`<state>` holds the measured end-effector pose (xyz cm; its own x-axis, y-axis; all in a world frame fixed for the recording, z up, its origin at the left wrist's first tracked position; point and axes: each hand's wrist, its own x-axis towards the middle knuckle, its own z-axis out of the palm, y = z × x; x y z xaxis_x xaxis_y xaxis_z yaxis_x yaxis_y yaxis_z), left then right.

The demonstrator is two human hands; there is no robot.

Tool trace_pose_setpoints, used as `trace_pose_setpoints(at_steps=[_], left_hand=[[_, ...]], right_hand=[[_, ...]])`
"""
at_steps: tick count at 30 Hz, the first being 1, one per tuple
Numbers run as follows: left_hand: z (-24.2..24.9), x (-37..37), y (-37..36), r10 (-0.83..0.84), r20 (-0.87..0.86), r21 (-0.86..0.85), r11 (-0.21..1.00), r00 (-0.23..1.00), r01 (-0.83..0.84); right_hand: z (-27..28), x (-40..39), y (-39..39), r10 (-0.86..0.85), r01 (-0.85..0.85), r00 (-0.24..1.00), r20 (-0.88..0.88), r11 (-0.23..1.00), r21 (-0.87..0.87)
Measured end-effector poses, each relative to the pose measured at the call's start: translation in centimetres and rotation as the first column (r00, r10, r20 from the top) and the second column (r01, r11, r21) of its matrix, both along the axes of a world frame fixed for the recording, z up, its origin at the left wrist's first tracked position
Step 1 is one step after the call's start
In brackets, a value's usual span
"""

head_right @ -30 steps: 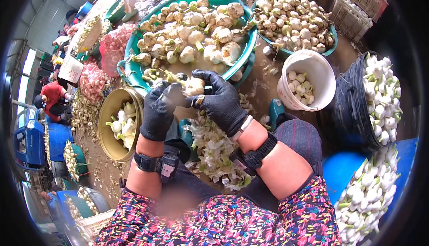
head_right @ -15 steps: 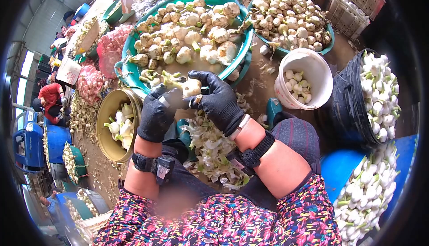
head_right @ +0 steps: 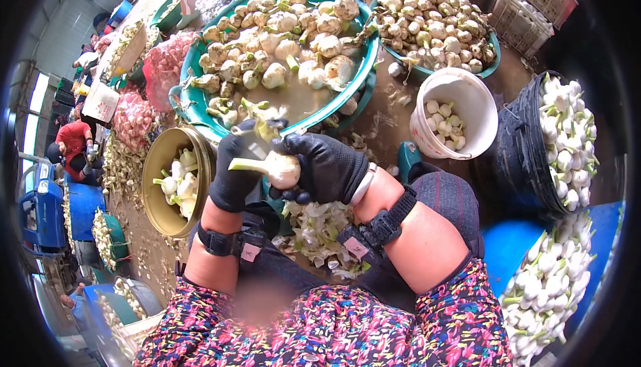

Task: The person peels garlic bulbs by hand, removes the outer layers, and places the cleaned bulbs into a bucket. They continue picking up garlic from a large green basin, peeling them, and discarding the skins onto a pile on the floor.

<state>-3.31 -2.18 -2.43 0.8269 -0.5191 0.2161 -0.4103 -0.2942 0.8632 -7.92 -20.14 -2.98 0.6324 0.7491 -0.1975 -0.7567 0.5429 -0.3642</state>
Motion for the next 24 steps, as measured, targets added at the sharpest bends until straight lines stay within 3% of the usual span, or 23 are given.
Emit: trace_pose_setpoints(at_steps=[1,3,4,5,7,8,9,10,11,12,13,14,15,16,17,18,19,20,21,22,24], left_hand=[[1.8,-0.7,-0.6,0.076,-0.179,-0.122,0.988,0.981,-0.098],[3.0,-1.1,-0.6,0.042,-0.414,-0.322,0.927,0.909,-0.19],[2.6,0.2,1.0,-0.184,0.21,0.094,0.981,0.96,0.167],[2.3,-0.1,1.1,-0.185,0.211,0.095,0.981,0.96,0.168],[2.5,-1.4,0.6,-0.093,-0.261,-0.164,0.985,0.961,0.051],[1.5,-1.1,0.7,-0.096,-0.127,-0.16,0.984,0.987,0.076],[1.7,-1.2,0.5,-0.093,-0.133,-0.161,0.984,0.987,0.071],[2.2,-1.4,0.1,-0.027,-0.237,-0.18,0.984,0.971,-0.016],[2.5,-1.3,-0.2,0.035,-0.338,-0.187,0.977,0.941,-0.103],[1.7,-0.9,0.0,0.014,-0.172,-0.152,0.988,0.985,-0.04],[1.7,-0.6,0.1,0.018,-0.172,-0.151,0.988,0.985,-0.044],[1.9,-0.1,0.3,0.04,0.107,-0.053,0.998,0.993,-0.034],[2.1,0.2,0.5,0.03,0.379,0.045,0.998,0.925,-0.051],[2.9,0.5,1.1,0.075,0.264,0.02,0.996,0.962,-0.083],[3.0,0.7,1.2,0.085,0.428,0.101,0.985,0.9,-0.141],[2.8,0.6,1.2,0.143,0.296,0.027,0.987,0.944,-0.158],[2.4,0.4,1.2,0.185,0.151,-0.042,0.983,0.971,-0.181],[2.2,0.3,1.3,0.183,0.15,-0.038,0.983,0.972,-0.179],[1.9,0.2,1.2,0.174,0.07,-0.139,0.977,0.982,-0.163],[1.7,0.1,1.2,0.157,-0.012,-0.24,0.958,0.987,-0.156],[1.8,0.5,1.9,0.083,0.066,-0.16,0.984,0.994,-0.071]], right_hand=[[0.2,0.1,-0.1,-0.05,0.05,0.998,-0.029,0.999,-0.014],[-0.8,0.7,-0.2,-0.16,0.161,0.987,0.031,0.986,-0.038],[-1.7,1.0,-0.4,-0.164,0.165,0.985,0.056,0.986,-0.009],[-2.3,1.3,-0.7,-0.168,0.167,0.982,0.082,0.986,0.021],[-0.9,1.1,-0.3,-0.228,0.231,0.971,0.075,0.972,-0.036],[-0.5,0.9,-0.1,-0.284,0.289,0.956,0.068,0.952,-0.098],[-1.3,1.1,0.2,-0.281,0.286,0.958,0.062,0.953,-0.1],[-2.2,1.5,0.6,-0.338,0.523,0.802,0.492,0.795,-0.307],[-3.0,1.8,0.9,-0.201,0.766,0.519,0.831,0.542,-0.347],[-1.8,1.3,1.3,-0.208,0.859,0.476,0.855,0.318,-0.401],[-0.7,0.8,1.1,-0.207,0.858,0.477,0.854,0.322,-0.401],[0.2,0.4,0.8,0.1,0.976,0.174,0.98,0.114,-0.185],[0.6,0.0,0.7,0.445,0.993,-0.102,0.89,-0.006,0.117],[0.3,-0.7,1.8,0.452,0.992,-0.121,0.884,0.072,0.099],[-0.3,-1.2,2.7,0.692,0.948,-0.016,0.721,0.24,-0.21],[-0.4,-1.8,3.0,0.721,0.794,0.146,0.678,0.323,-0.515],[-0.5,-2.2,3.1,0.762,0.538,0.285,0.582,0.376,-0.754],[-0.5,-2.2,2.5,0.823,0.465,0.337,0.457,0.276,-0.841],[0.4,-2.0,1.7,0.871,0.384,0.375,0.316,0.164,-0.909],[-0.4,-1.5,1.7,0.796,0.578,0.436,0.421,0.111,-0.809],[0.4,-0.4,0.1,0.426,0.828,0.445,0.788,0.14,-0.543]])
